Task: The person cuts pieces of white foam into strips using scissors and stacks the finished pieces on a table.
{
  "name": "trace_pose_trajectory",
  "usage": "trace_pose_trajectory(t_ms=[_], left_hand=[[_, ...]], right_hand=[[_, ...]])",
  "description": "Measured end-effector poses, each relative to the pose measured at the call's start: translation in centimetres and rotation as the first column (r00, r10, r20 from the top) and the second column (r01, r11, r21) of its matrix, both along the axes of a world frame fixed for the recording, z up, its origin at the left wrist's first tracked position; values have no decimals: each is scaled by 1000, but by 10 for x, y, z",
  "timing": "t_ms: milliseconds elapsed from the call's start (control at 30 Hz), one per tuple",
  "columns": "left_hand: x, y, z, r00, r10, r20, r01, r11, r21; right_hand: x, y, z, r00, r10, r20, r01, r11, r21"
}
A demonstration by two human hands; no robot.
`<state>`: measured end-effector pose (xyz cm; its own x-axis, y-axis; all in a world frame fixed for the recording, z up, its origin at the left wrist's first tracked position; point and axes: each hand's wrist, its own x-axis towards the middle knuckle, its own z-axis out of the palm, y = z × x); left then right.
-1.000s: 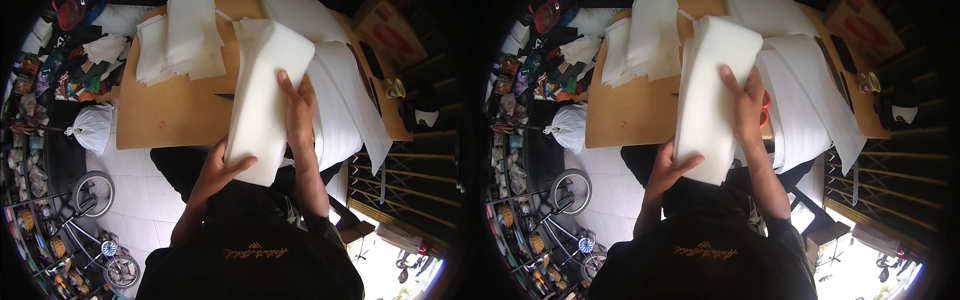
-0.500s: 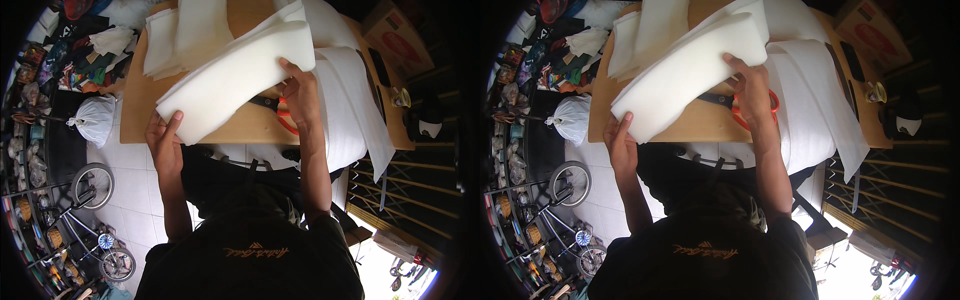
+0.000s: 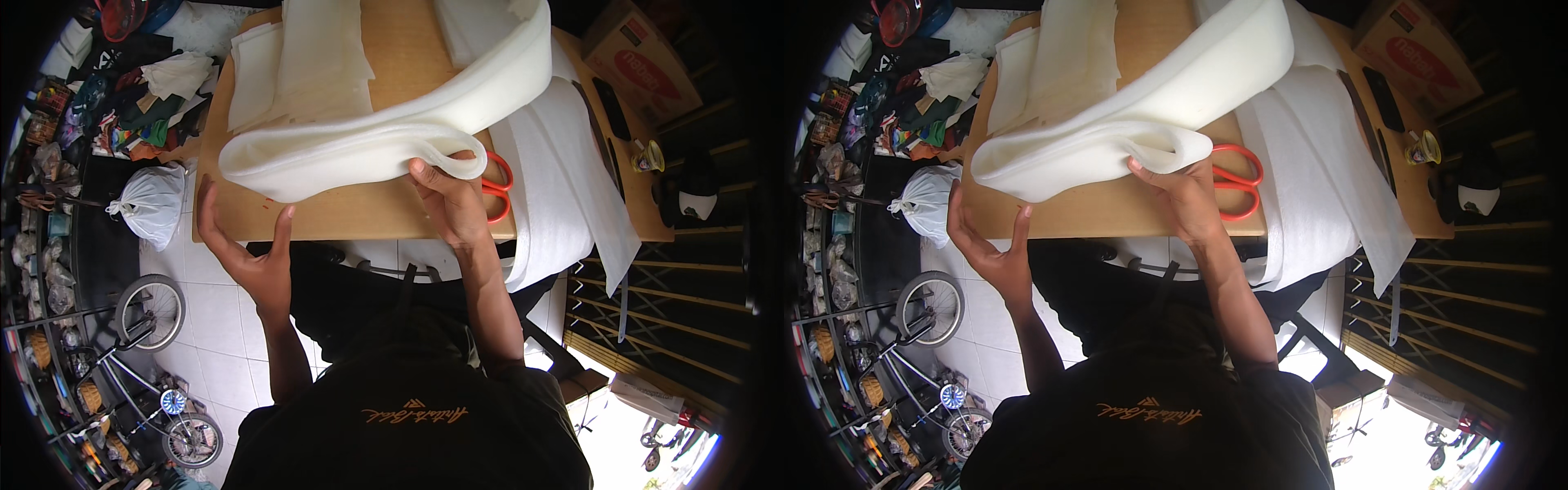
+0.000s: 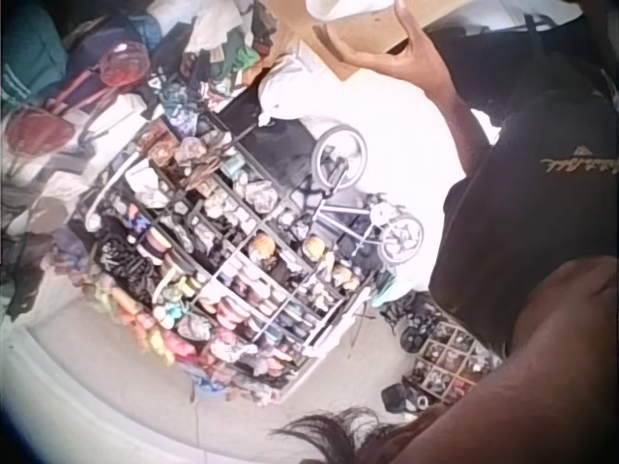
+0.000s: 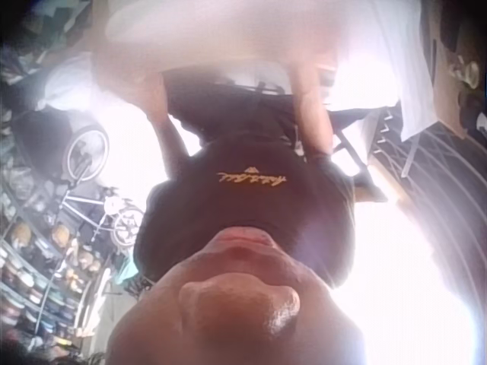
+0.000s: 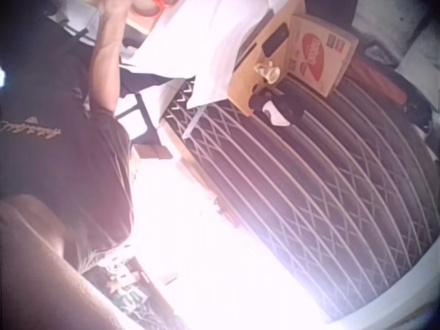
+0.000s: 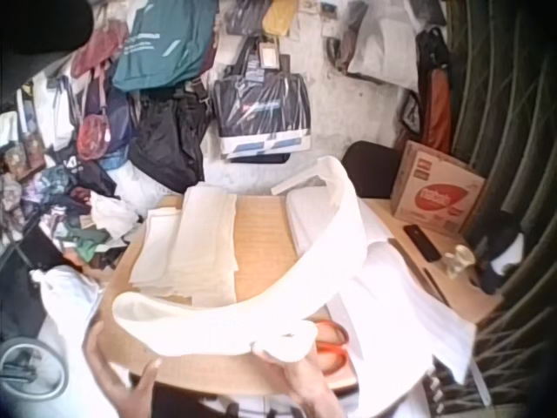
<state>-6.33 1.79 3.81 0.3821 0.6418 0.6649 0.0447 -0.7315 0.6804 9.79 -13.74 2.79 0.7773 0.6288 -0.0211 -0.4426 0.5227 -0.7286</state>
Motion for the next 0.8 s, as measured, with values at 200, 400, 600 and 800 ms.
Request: trace_pose_trajectory(t_ms=[200,400,600,800], left_hand=[[0,-9,23,971,-81,-227,104,990,93],[2,-9,4,947,-142,-289,141,990,-23],[16,-37,-5,845,-303,-442,287,952,-103],[11,-33,-9,821,-342,-457,297,940,-170]], right_hand=[[-6,-1,7,998,-32,53,33,999,-10],[24,1,14,986,-108,127,131,974,-185],[44,10,4,957,-135,256,231,889,-395],[58,10,1,942,-111,316,261,833,-487]])
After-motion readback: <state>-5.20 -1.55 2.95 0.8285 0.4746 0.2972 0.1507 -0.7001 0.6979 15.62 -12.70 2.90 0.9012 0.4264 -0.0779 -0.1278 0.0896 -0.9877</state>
